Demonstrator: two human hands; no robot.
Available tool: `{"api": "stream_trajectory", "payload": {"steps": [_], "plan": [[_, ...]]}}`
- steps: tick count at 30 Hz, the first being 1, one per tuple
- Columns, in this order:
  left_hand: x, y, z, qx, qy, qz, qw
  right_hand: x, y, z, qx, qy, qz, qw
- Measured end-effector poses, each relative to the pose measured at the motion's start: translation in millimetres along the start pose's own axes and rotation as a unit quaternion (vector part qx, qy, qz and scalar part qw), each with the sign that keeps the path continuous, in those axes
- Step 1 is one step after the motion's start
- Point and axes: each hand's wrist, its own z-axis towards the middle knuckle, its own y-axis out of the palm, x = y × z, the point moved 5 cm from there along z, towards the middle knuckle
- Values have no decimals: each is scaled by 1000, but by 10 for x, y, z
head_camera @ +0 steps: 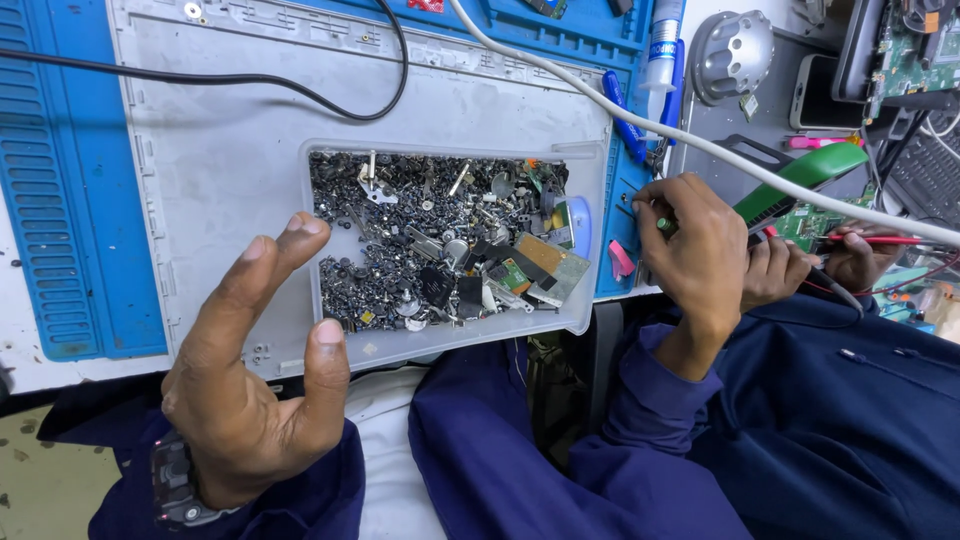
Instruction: The person sorts through a container of electronic components and debris using a green-handled tool and their hands. They pick up and move various small parts, including circuit board fragments and metal pieces, within the container.
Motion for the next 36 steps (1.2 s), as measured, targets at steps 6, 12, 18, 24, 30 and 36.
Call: {"api": "stream_trajectory", "payload": {"steps": [6, 12, 18, 24, 30, 36], "plan": [[-10, 0, -9, -3, -2, -1, 1000, -2, -212, -53, 38, 1, 36, 999], [0, 8, -2, -4, -8, -5, 1000, -350, -576, -221, 87, -22, 63, 994], [32, 7, 58, -13, 29, 26, 999, -1192, -1022, -266, 89, -211, 188, 955], [63, 38, 79, -18, 70, 63, 995, -1300, -828, -147, 213, -320, 267, 884], [115, 78, 123, -34, 109, 136, 984, -1351, -513, 403, 91, -247, 153, 952], [527, 232, 270, -72, 163, 278, 944, -1257, -245, 500, 126, -240, 164, 949]]}}
